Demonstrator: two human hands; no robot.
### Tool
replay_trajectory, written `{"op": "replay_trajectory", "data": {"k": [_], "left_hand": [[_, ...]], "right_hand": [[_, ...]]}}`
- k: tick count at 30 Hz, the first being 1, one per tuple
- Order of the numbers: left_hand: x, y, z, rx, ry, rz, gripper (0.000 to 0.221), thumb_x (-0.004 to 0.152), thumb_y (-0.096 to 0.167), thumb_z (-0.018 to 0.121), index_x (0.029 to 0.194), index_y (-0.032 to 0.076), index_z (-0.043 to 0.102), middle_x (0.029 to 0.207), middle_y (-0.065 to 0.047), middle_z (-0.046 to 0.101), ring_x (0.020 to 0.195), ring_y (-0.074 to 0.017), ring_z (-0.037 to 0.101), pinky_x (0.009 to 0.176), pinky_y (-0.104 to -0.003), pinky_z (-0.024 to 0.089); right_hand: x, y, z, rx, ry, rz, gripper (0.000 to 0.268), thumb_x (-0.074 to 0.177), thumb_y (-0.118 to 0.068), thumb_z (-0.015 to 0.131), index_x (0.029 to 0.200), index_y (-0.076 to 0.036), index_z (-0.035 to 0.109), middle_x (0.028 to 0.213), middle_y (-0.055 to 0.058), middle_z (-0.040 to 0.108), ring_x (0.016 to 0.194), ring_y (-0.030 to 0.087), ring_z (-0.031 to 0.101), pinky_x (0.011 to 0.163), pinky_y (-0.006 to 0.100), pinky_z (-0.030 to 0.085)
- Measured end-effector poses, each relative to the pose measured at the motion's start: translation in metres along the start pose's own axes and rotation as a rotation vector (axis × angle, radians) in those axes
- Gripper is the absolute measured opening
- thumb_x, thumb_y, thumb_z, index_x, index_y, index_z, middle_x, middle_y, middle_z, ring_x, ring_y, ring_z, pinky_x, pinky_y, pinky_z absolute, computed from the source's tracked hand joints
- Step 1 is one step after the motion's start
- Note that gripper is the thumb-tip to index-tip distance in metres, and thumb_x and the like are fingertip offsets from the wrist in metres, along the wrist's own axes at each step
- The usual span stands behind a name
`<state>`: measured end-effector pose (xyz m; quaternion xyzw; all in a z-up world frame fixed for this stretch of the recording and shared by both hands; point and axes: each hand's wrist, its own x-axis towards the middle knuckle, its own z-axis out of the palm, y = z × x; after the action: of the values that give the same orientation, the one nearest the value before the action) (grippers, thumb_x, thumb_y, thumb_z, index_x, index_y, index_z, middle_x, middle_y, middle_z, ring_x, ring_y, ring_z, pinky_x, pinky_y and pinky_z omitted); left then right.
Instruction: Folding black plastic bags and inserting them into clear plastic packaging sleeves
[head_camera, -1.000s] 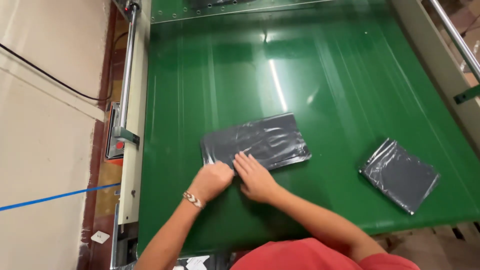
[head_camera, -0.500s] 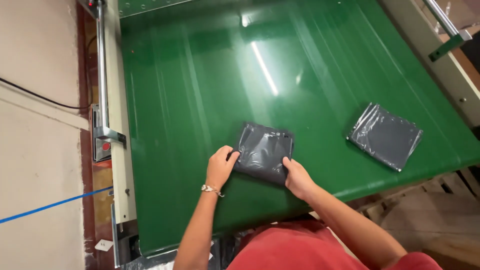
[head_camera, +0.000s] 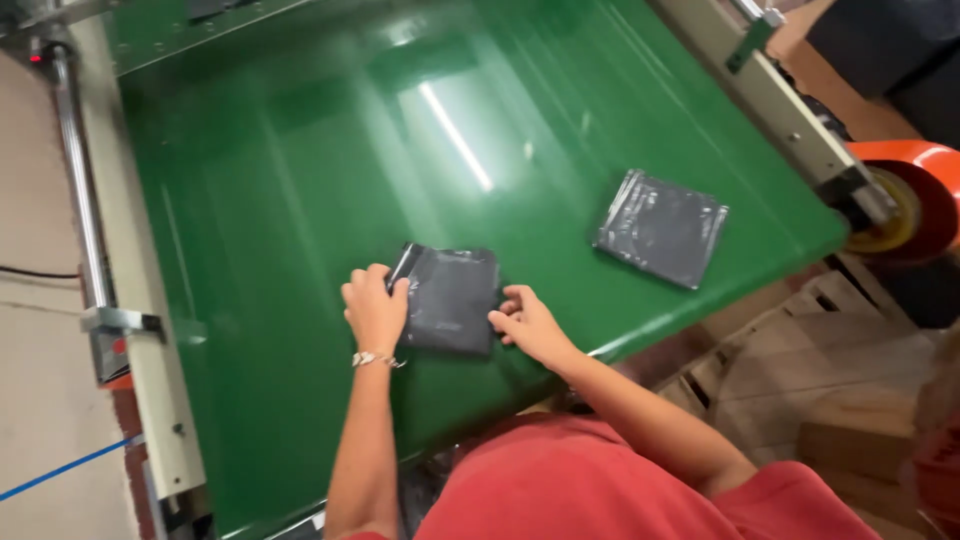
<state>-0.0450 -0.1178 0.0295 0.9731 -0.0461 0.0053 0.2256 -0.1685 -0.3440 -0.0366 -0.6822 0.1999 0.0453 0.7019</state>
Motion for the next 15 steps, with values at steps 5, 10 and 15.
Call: {"op": "replay_trajectory", "data": {"k": [5, 10, 15], "left_hand": [[-0.037, 0.092, -0.057, -0.378, 0.074, 0.531, 0.020, 0.096, 0.019, 0.063, 0.109, 0.004, 0.057, 0.107, -0.013, 0.055, 0.101, -0.0393, 0.060, 0.087, -0.046, 0.052], [-0.037, 0.211, -0.030, -0.583, -0.088, 0.577, 0.025, 0.099, 0.020, 0.060, 0.117, 0.004, 0.054, 0.103, -0.021, 0.058, 0.098, -0.0490, 0.060, 0.085, -0.052, 0.051], [-0.010, 0.295, 0.104, -0.322, -0.233, 0.319, 0.038, 0.101, 0.042, 0.050, 0.126, 0.014, 0.049, 0.110, -0.014, 0.063, 0.092, -0.0440, 0.069, 0.079, -0.054, 0.057]], "right_hand": [[-0.008, -0.049, -0.065, -0.022, 0.038, -0.179, 0.095, 0.084, -0.018, 0.080, 0.152, 0.006, 0.017, 0.134, 0.037, 0.039, 0.118, 0.049, 0.053, 0.093, 0.054, 0.050], [-0.013, -0.088, -0.203, -0.085, 0.143, -0.442, 0.093, 0.077, -0.027, 0.085, 0.155, -0.013, 0.035, 0.150, 0.020, 0.040, 0.136, 0.030, 0.045, 0.110, 0.043, 0.042], [0.012, -0.055, -0.319, -0.015, 0.298, -0.395, 0.063, 0.084, 0.000, 0.074, 0.141, -0.003, 0.048, 0.109, 0.013, 0.066, 0.090, 0.017, 0.061, 0.075, 0.029, 0.057]]}}
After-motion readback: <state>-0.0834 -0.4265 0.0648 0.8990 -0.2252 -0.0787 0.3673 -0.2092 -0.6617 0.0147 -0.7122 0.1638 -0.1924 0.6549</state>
